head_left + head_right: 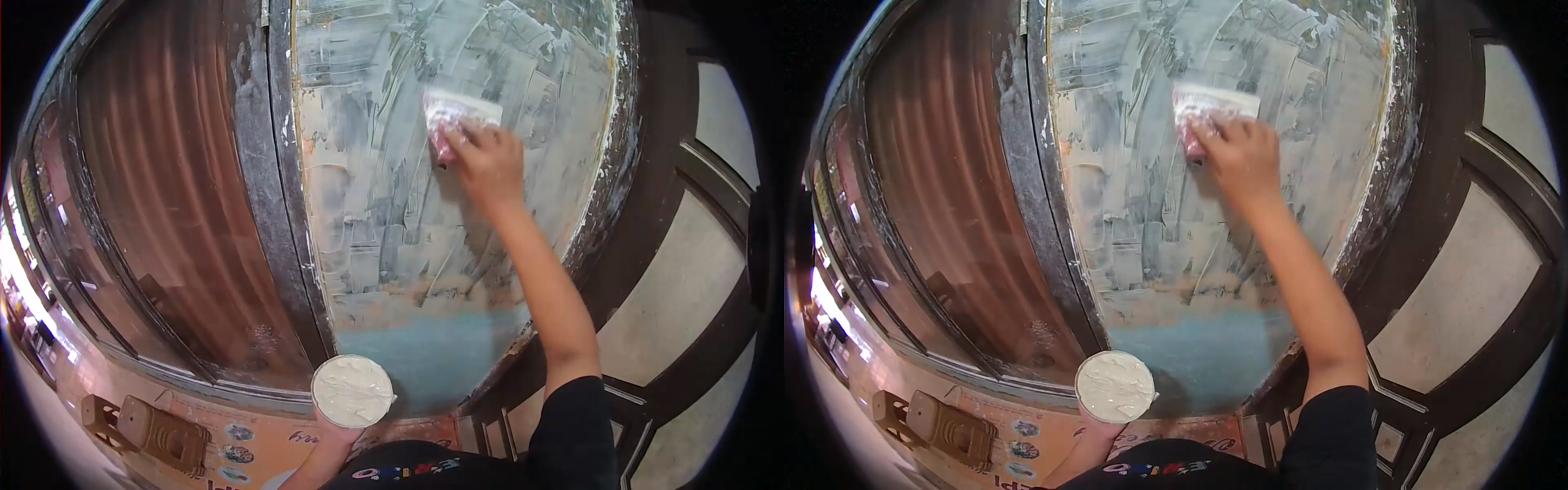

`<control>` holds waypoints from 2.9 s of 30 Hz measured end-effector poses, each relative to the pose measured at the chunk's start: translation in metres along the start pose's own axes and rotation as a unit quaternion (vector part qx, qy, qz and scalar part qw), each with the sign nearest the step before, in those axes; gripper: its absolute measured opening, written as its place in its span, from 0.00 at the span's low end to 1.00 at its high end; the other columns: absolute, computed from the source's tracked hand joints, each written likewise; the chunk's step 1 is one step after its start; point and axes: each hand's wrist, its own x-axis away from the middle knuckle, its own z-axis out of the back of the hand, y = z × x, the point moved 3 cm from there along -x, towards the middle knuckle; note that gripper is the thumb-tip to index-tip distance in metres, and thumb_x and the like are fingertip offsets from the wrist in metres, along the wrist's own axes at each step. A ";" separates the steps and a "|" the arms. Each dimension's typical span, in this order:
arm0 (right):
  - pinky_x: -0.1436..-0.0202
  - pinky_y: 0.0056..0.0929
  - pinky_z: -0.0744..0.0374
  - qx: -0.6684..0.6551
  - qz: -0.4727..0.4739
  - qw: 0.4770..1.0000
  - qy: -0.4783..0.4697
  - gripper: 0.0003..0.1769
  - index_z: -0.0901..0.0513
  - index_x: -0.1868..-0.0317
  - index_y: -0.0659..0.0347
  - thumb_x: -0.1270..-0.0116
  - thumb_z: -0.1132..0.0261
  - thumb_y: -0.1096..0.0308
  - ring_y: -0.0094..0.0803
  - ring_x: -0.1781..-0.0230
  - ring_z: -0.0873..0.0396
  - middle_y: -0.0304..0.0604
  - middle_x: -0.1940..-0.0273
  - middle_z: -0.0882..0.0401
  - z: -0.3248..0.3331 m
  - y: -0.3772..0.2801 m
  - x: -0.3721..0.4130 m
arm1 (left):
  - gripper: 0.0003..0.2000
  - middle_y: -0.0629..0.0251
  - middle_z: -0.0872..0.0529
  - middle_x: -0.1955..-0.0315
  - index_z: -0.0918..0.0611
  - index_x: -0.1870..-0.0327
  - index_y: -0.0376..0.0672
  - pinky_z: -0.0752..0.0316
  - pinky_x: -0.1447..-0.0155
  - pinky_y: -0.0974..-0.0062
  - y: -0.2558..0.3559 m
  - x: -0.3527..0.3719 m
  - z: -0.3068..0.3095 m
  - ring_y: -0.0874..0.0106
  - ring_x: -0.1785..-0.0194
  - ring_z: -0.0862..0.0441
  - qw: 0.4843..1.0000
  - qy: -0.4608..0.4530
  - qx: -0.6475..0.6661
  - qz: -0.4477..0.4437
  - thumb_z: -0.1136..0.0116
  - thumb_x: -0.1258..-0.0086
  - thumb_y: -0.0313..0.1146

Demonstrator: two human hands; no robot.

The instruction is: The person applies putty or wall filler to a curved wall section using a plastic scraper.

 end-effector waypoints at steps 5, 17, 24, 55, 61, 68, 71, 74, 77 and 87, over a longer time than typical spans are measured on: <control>0.50 0.42 0.30 -0.144 0.103 0.959 -0.221 0.15 0.14 0.51 0.36 0.39 0.36 0.60 0.25 0.51 0.23 0.25 0.52 0.18 -0.012 -0.137 0.212 | 0.35 0.53 0.30 0.28 0.30 0.27 0.50 0.50 0.28 0.20 -0.001 0.003 0.017 0.44 0.27 0.33 0.999 0.026 -0.038 -0.016 0.59 0.27 0.64; 0.51 0.38 0.28 -0.173 0.065 0.983 0.006 0.15 0.13 0.54 0.38 0.43 0.31 0.61 0.31 0.52 0.23 0.27 0.53 0.18 0.025 -0.094 0.042 | 0.37 0.51 0.32 0.26 0.32 0.25 0.49 0.51 0.26 0.22 0.006 0.009 0.007 0.43 0.25 0.35 0.999 0.027 -0.008 -0.027 0.59 0.28 0.65; 0.53 0.46 0.33 -0.185 0.032 0.976 -0.109 0.13 0.14 0.53 0.36 0.39 0.35 0.60 0.29 0.51 0.22 0.26 0.49 0.17 -0.036 -0.181 0.184 | 0.36 0.54 0.33 0.25 0.33 0.24 0.50 0.51 0.26 0.22 0.017 0.021 0.026 0.45 0.25 0.36 0.999 0.003 -0.029 -0.043 0.61 0.25 0.65; 0.58 0.44 0.27 -0.153 0.228 0.915 -0.295 0.13 0.22 0.64 0.49 0.35 0.32 0.52 0.42 0.68 0.17 0.39 0.73 0.19 -0.017 -0.136 0.053 | 0.36 0.55 0.31 0.26 0.31 0.25 0.50 0.50 0.25 0.25 0.033 0.021 0.010 0.45 0.25 0.36 1.000 -0.010 -0.009 -0.025 0.61 0.27 0.65; 0.56 0.51 0.21 -0.011 -0.153 0.963 -0.224 0.25 0.20 0.53 0.55 0.28 0.42 0.40 0.53 0.57 0.16 0.50 0.60 0.14 -0.012 0.033 -0.094 | 0.37 0.54 0.31 0.26 0.32 0.25 0.50 0.49 0.27 0.22 0.037 0.033 0.003 0.44 0.26 0.34 0.999 0.018 0.000 -0.031 0.60 0.27 0.65; 0.56 0.51 0.19 0.037 -0.206 0.974 0.086 0.15 0.16 0.51 0.58 0.28 0.41 0.58 0.54 0.58 0.15 0.55 0.62 0.13 0.042 0.077 -0.170 | 0.37 0.55 0.32 0.26 0.31 0.25 0.50 0.51 0.25 0.23 0.055 0.044 0.010 0.43 0.25 0.35 0.997 -0.005 -0.024 -0.072 0.58 0.28 0.66; 0.57 0.47 0.20 -0.062 -0.121 0.983 -0.119 0.27 0.18 0.45 0.54 0.28 0.40 0.40 0.51 0.59 0.15 0.48 0.60 0.12 0.006 0.042 -0.138 | 0.37 0.53 0.32 0.26 0.32 0.25 0.50 0.50 0.28 0.20 0.059 0.036 0.011 0.43 0.26 0.34 0.998 -0.003 0.038 -0.053 0.57 0.28 0.65; 0.61 0.42 0.20 -0.100 0.062 0.909 -0.400 0.18 0.21 0.59 0.52 0.29 0.38 0.46 0.47 0.69 0.16 0.44 0.72 0.17 0.001 -0.071 -0.092 | 0.37 0.53 0.33 0.26 0.32 0.25 0.50 0.51 0.27 0.21 0.057 0.027 0.002 0.43 0.26 0.34 0.999 -0.034 0.030 -0.027 0.57 0.28 0.65; 0.61 0.48 0.20 -0.167 0.181 0.911 -0.331 0.16 0.23 0.61 0.53 0.28 0.38 0.49 0.49 0.70 0.16 0.42 0.73 0.18 -0.022 -0.090 -0.061 | 0.36 0.54 0.31 0.26 0.31 0.25 0.50 0.48 0.26 0.25 0.052 0.022 0.001 0.44 0.25 0.34 0.999 -0.005 -0.002 -0.032 0.60 0.27 0.64; 0.56 0.49 0.20 -0.011 -0.129 0.989 -0.068 0.25 0.18 0.48 0.55 0.27 0.42 0.41 0.53 0.57 0.15 0.51 0.58 0.12 0.015 0.066 -0.191 | 0.37 0.53 0.30 0.27 0.31 0.26 0.50 0.49 0.28 0.20 0.058 0.030 0.015 0.44 0.26 0.33 0.996 0.005 -0.049 -0.074 0.59 0.28 0.66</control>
